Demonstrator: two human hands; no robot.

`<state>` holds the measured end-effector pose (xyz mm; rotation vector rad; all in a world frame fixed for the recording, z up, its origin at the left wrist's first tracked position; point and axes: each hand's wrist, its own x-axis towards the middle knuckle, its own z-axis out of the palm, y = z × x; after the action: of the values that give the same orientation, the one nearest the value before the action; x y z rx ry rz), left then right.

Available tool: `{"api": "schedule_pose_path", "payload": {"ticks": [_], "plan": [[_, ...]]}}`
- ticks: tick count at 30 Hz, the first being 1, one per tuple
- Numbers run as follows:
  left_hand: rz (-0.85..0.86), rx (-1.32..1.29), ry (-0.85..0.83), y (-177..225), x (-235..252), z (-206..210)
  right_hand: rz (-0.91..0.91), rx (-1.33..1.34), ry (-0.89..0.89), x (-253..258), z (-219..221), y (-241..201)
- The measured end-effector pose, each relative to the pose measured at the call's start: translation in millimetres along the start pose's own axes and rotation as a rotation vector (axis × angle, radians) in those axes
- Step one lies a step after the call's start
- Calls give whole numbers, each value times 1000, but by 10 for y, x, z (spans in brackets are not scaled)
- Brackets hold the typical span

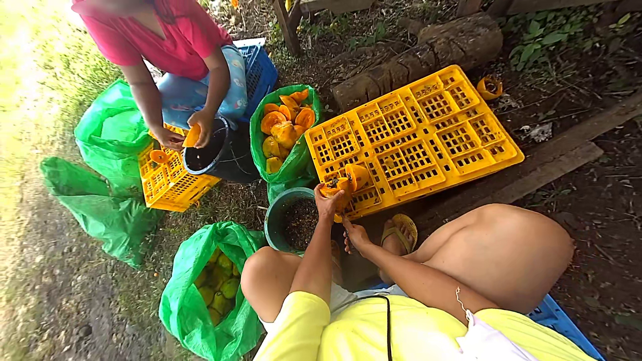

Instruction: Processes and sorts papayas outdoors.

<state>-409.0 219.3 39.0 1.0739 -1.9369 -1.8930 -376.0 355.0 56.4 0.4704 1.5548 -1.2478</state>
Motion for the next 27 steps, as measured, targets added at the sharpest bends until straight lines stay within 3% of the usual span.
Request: {"api": "schedule_pose_path", "payload": {"ticks": [10,20,27], "plan": [[-133,-184,20,10,-24,-108,4,4,-5,-2,16,-82],[-232,-692,-43,-8,17,-265,-11,-26,15,-133,-25,21],[-307,-1093,-83,-9,-80,-461,-106,-444,98,-220,-28,130]]}}
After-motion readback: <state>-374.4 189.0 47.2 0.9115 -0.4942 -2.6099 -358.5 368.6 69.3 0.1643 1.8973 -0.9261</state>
